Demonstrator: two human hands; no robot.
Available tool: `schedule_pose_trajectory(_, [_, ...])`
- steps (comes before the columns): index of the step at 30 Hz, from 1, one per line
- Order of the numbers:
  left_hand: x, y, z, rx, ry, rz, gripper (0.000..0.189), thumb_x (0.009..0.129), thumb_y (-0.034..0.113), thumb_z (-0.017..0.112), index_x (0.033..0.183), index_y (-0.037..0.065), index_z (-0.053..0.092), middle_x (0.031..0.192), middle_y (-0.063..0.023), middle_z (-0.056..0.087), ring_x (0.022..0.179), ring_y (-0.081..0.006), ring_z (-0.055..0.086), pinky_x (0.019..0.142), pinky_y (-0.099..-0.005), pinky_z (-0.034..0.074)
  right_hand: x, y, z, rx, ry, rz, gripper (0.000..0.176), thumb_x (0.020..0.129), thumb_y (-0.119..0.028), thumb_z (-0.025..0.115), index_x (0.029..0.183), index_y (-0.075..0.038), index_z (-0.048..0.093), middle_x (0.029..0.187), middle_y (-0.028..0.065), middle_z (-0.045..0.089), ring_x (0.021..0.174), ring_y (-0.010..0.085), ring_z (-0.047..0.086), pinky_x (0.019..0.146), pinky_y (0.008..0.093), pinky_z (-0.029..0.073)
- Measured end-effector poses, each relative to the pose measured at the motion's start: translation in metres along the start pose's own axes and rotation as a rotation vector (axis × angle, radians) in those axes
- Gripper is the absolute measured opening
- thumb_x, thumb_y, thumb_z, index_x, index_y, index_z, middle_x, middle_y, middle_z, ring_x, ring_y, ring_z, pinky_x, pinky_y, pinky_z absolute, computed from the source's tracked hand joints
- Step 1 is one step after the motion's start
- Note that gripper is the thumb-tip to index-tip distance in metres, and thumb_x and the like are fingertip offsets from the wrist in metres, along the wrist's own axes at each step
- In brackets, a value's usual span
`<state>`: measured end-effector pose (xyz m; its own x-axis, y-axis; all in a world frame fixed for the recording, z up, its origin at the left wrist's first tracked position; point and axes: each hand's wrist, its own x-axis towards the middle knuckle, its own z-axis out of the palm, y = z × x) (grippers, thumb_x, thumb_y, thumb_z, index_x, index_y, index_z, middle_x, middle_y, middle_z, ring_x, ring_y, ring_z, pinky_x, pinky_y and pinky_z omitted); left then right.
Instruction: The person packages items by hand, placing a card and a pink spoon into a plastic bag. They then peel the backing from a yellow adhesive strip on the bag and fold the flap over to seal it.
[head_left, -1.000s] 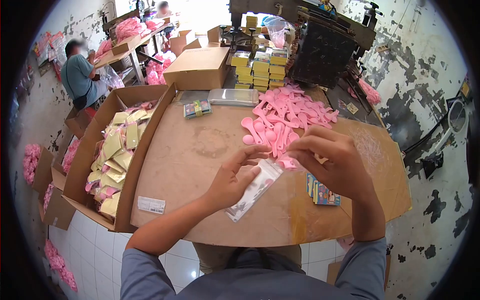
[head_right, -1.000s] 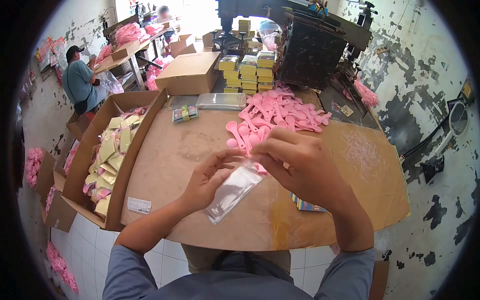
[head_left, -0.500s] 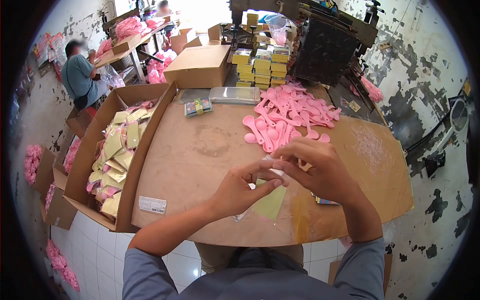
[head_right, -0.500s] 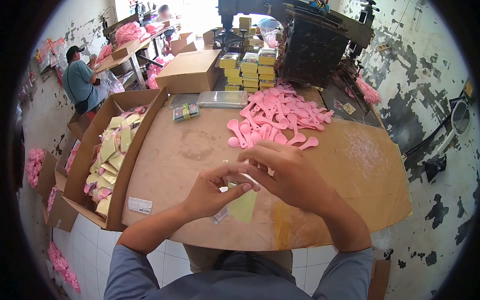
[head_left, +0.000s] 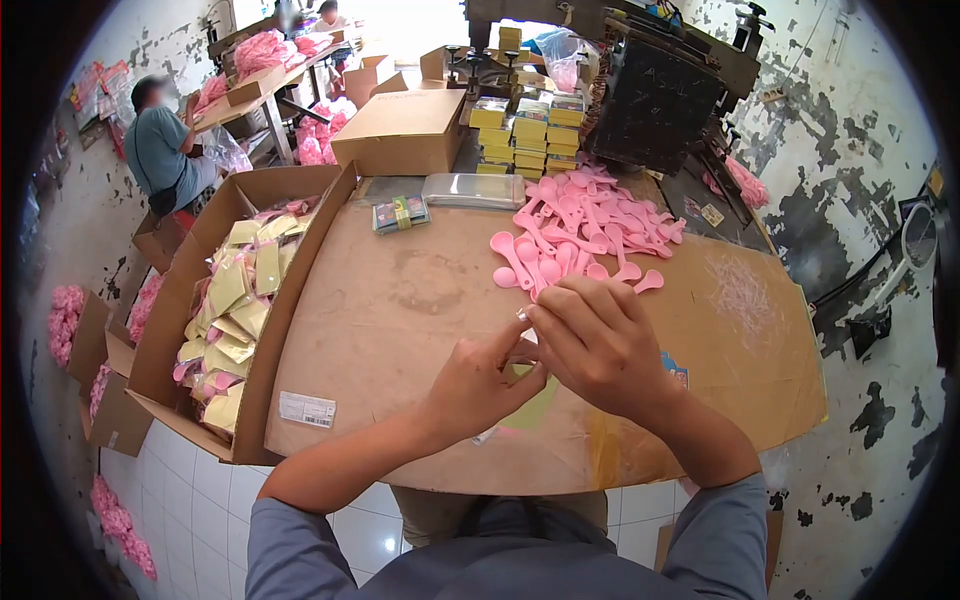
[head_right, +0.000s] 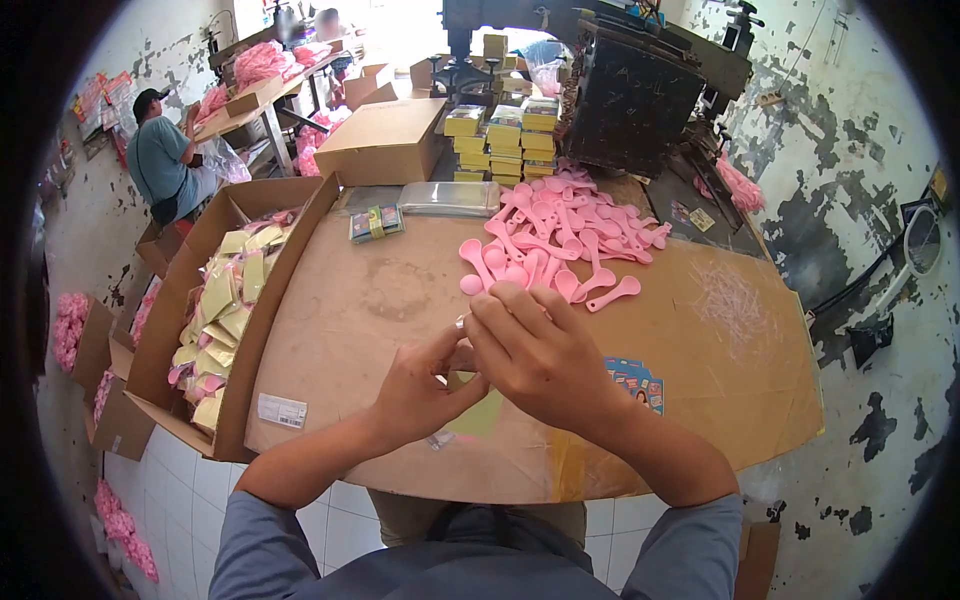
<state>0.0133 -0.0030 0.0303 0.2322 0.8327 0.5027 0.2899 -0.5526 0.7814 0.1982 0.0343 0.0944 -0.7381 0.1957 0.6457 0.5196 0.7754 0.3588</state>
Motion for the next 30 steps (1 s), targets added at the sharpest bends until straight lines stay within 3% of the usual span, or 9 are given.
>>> schedule_pose_trajectory(5, [-0.005,-0.002,0.008,0.078,-0.065,-0.053,0.057,0.091,0.011,0.074,0.142,-0.002,0.052,0.093,-0.0144,0.078,0.073,-0.0290,0.075,0.067,-0.0382,0.059,-0.006,0.004,0.011,-0.024,-0.052,0.072,0.021,0.077,-0.015,0.075,0.094,-0.005,0.067,0.101,0.0066,0.063,0.100,0.0225,0.063,0.087,0.0389,0.045])
schedule_pose_trajectory(8, [-0.003,0.005,0.004,0.027,-0.176,-0.099,0.059,0.090,0.006,0.076,0.144,0.000,0.053,0.095,-0.0115,0.079,0.083,-0.0187,0.078,0.070,-0.0294,0.058,-0.007,0.033,-0.001,0.183,0.090,0.323,0.010,0.083,-0.006,0.068,0.092,-0.004,0.064,0.095,0.0072,0.062,0.094,0.0203,0.063,0.082,0.0356,0.046])
schedule_pose_trajectory(12, [-0.004,-0.007,0.005,-0.166,-0.134,-0.163,0.053,0.095,0.004,0.072,0.144,0.002,0.054,0.100,-0.0106,0.079,0.094,-0.0138,0.076,0.079,-0.0263,0.057,-0.054,0.093,-0.068,1.327,-0.205,0.900,0.006,0.094,-0.006,0.066,0.092,-0.002,0.063,0.081,0.0058,0.063,0.077,0.0121,0.065,0.063,0.0278,0.047])
schedule_pose_trajectory(14, [0.002,-0.003,0.000,-0.302,-0.118,-0.260,0.048,0.097,0.004,0.070,0.143,0.002,0.055,0.102,-0.0105,0.079,0.099,-0.0121,0.074,0.083,-0.0252,0.057,-0.111,0.141,-0.094,1.575,-0.333,0.590,0.007,0.098,-0.007,0.064,0.096,-0.001,0.062,0.076,0.0056,0.064,0.068,0.0108,0.064,0.059,0.0244,0.047])
schedule_pose_trajectory(16, [0.002,-0.008,-0.001,-0.314,-0.118,-0.283,0.043,0.099,0.004,0.069,0.140,0.001,0.057,0.103,-0.0110,0.079,0.099,-0.0125,0.074,0.083,-0.0255,0.057,-0.177,0.180,-0.094,1.964,-0.019,0.555,0.013,0.096,-0.004,0.065,0.108,0.001,0.063,0.092,0.0097,0.070,0.083,0.0154,0.070,0.070,0.0269,0.054])
schedule_pose_trajectory(19, [0.002,-0.007,0.001,-0.365,-0.106,-0.350,0.035,0.099,0.004,0.068,0.133,-0.001,0.061,0.105,-0.0122,0.078,0.100,-0.0129,0.074,0.084,-0.0263,0.058,-0.228,0.219,-0.074,0.374,-0.246,1.132,0.030,0.093,0.000,0.065,0.123,0.001,0.062,0.116,0.0142,0.071,0.106,0.0264,0.071,0.088,0.0351,0.056])
schedule_pose_trajectory(22, [0.002,-0.015,0.004,-0.340,-0.134,-0.393,0.030,0.100,0.005,0.068,0.128,-0.002,0.063,0.109,-0.0137,0.077,0.100,-0.0125,0.073,0.085,-0.0272,0.059,-0.256,0.206,-0.066,-0.122,-0.366,0.937,0.046,0.091,0.001,0.066,0.136,-0.003,0.059,0.133,0.0144,0.067,0.126,0.0330,0.062,0.105,0.0395,0.049])
schedule_pose_trajectory(26, [0.002,-0.027,0.009,-0.483,-0.127,-0.372,0.024,0.103,0.008,0.065,0.124,-0.004,0.066,0.116,-0.0146,0.075,0.103,-0.0128,0.071,0.089,-0.0282,0.058,-0.236,0.194,-0.064,0.177,-0.278,1.013,0.033,0.093,-0.004,0.068,0.126,-0.004,0.068,0.121,0.0121,0.071,0.118,0.0283,0.065,0.104,0.0362,0.046])
schedule_pose_trajectory(30, [0.007,-0.023,0.004,-0.550,-0.167,-0.438,0.024,0.105,0.012,0.062,0.122,-0.003,0.069,0.107,-0.0074,0.076,0.091,-0.0064,0.069,0.077,-0.0236,0.056,-0.169,0.148,-0.040,0.404,-0.190,1.012,0.026,0.096,-0.013,0.070,0.120,-0.004,0.071,0.115,0.0085,0.073,0.100,0.0199,0.067,0.087,0.0328,0.051])
